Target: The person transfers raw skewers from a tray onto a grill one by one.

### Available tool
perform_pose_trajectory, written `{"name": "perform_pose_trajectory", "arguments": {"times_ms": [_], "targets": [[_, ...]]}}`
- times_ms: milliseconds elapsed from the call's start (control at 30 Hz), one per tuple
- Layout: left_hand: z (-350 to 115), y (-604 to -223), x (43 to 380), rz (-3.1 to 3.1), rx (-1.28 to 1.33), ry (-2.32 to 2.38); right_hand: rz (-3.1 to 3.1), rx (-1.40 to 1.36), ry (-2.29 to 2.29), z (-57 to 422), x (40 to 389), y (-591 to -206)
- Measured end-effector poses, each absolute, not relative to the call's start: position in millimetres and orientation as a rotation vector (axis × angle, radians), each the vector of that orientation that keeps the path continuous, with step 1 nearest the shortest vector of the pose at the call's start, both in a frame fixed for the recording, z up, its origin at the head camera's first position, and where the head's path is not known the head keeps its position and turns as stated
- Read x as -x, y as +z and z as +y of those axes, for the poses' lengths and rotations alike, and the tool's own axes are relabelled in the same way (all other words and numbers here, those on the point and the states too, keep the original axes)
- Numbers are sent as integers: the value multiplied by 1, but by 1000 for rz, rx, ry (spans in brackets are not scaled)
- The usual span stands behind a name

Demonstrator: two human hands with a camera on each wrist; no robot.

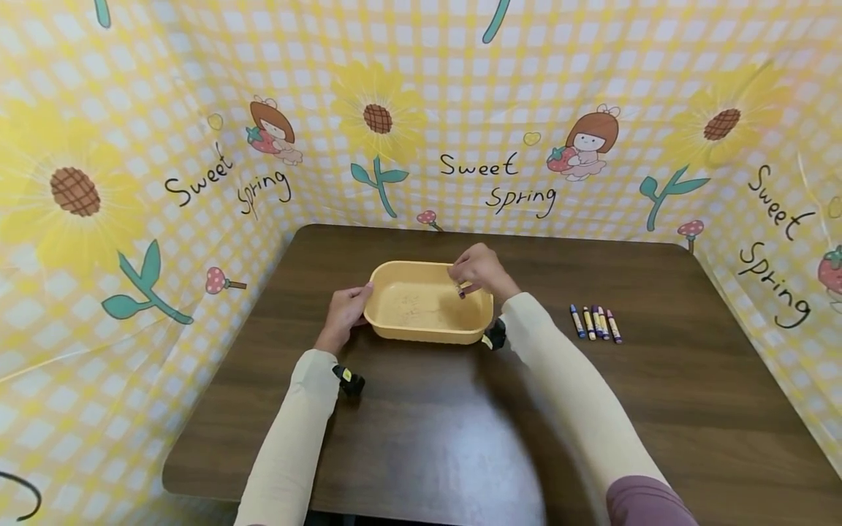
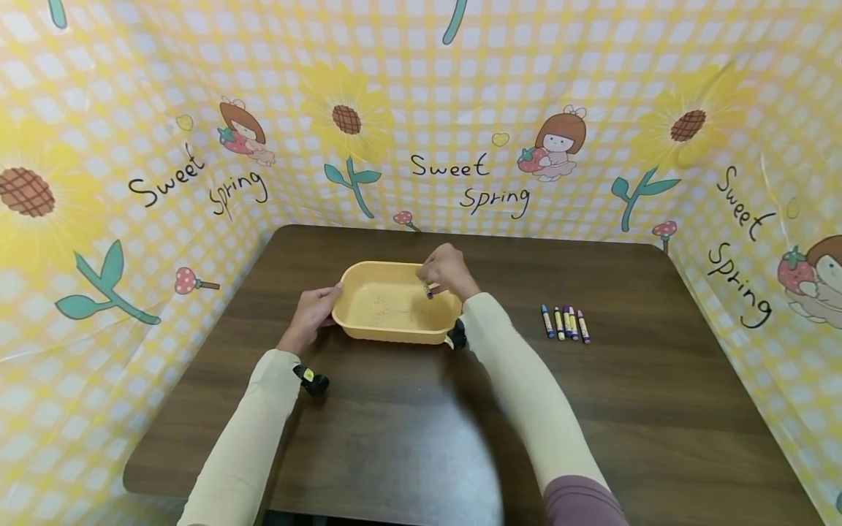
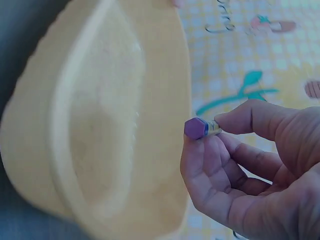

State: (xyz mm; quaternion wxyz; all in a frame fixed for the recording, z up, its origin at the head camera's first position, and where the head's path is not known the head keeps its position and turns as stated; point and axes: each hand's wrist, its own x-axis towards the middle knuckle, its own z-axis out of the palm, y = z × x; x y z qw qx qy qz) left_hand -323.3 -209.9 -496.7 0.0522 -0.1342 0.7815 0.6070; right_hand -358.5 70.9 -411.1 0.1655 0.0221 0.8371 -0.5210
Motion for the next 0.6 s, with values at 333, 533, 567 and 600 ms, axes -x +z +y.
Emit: {"name": "perform_pose_trajectory", "arguments": {"times_ms": [333, 533, 567, 600], "targets": [[-211, -497, 323, 2367, 424, 1829, 2450, -173, -1469, 150, 358, -401], [-211, -495, 325, 2369, 424, 1806, 2466, -208, -1501, 218, 344, -399], [-211, -495, 325, 2366, 425, 1806, 2464, -210, -1503, 231, 341, -400], [-212, -495, 325, 2365, 425, 1807, 2478, -233, -1484, 243, 338, -400]]}}
